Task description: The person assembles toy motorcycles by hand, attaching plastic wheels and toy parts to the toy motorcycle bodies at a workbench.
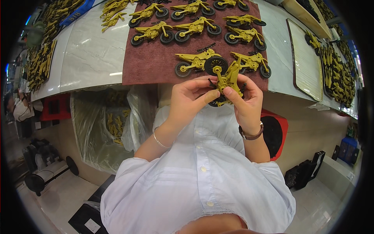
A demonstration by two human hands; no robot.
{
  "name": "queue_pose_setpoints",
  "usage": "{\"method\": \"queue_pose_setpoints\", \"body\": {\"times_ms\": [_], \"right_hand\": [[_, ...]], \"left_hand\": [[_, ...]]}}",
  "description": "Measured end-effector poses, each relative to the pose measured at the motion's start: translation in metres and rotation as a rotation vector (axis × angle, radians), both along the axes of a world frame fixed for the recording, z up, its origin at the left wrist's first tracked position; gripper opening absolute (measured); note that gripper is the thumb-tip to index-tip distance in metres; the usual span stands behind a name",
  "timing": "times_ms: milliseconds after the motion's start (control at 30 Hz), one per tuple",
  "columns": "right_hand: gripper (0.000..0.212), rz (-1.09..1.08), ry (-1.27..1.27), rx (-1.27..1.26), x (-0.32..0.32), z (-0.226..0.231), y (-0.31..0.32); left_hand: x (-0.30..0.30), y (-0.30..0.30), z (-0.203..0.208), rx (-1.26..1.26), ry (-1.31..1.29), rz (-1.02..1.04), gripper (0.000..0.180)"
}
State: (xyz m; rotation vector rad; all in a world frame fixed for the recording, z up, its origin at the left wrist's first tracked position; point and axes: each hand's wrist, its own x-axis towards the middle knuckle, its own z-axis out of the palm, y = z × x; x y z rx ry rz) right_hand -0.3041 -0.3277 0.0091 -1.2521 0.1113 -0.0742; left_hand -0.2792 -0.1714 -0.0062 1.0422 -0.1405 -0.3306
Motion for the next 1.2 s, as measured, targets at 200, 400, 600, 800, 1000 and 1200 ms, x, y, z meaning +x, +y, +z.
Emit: {"method": "queue_pose_setpoints", "body": {"times_ms": [200, 400, 600, 800, 1000, 1200], "right_hand": [[0.031, 0.003, -0.038, -0.047, 0.0, -0.006, 0.001], [0.028, 0.046, -0.02, -0.046, 0.001, -0.001, 0.001], [0.028, 0.023, -0.051, 0.019, -0.001, -0.005, 0.003], [0.029, 0.039, 0.042, 0.106, -0.001, -0.001, 0.0], [0.028, 0.04, 0.052, 0.123, -0.001, -0.001, 0.003], [0.029, 0.037, 0.038, 0.076, -0.002, -0.005, 0.002]], "left_hand": [[-0.003, 0.0, -0.001, 0.016, 0.02, 0.008, 0.027], [-0.005, -0.004, -0.001, 0.033, -0.01, 0.045, 0.023], [-0.003, -0.005, -0.002, 0.07, -0.1, 0.072, 0.019], [0.002, -0.001, -0.007, 0.099, -0.174, 0.057, 0.017], [0.003, 0.0, -0.008, 0.116, -0.152, 0.059, 0.016], [0.003, 0.001, -0.01, 0.128, -0.165, 0.072, 0.015]]}}
